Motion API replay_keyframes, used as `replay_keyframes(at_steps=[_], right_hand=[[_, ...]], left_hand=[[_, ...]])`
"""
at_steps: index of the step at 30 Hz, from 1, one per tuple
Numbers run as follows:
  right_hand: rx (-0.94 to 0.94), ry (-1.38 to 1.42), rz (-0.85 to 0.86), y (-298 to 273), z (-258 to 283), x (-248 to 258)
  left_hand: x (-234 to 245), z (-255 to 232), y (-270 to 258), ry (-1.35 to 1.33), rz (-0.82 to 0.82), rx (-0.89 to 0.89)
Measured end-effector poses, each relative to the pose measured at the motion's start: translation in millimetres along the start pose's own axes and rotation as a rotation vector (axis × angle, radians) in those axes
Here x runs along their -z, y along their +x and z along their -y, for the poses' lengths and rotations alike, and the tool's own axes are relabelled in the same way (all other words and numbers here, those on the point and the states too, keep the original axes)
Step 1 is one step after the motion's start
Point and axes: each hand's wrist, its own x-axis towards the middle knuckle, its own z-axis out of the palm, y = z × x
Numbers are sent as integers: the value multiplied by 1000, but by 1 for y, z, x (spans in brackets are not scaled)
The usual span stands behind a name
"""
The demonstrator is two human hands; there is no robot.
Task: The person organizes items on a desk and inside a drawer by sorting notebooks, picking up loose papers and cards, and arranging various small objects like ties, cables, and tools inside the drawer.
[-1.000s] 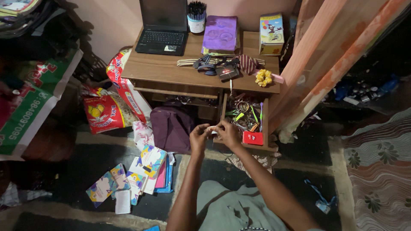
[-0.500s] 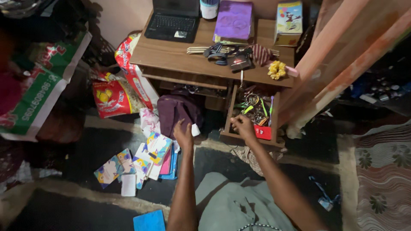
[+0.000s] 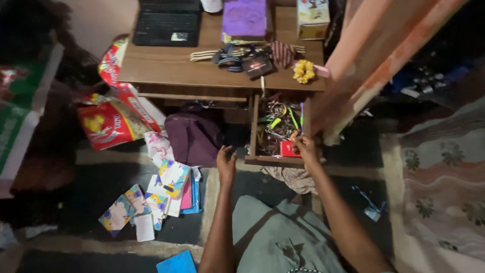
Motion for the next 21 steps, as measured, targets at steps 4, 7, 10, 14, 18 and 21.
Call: replay_keyframes(at_steps=[4,7,10,14,18,21], right_hand=[[7,-58,-44,8,-3,47],[-87,-120,-93,18,-2,64],[-132,-212,-58,30,-8,66],[-25,-424,63,44,-29,57],[322,-1016,173,44,-39,56],[565,-1247,183,57,-45,47]], left_hand=[[-42,1,-5,203,67,-139],[-72,-2,-7,339,205,-82],[-99,-4,-6,537,329,-174],[-104,8,-15,831,541,-179],[-105,16,-16,978,618,-185],[-111,18,-15,967,596,-166]])
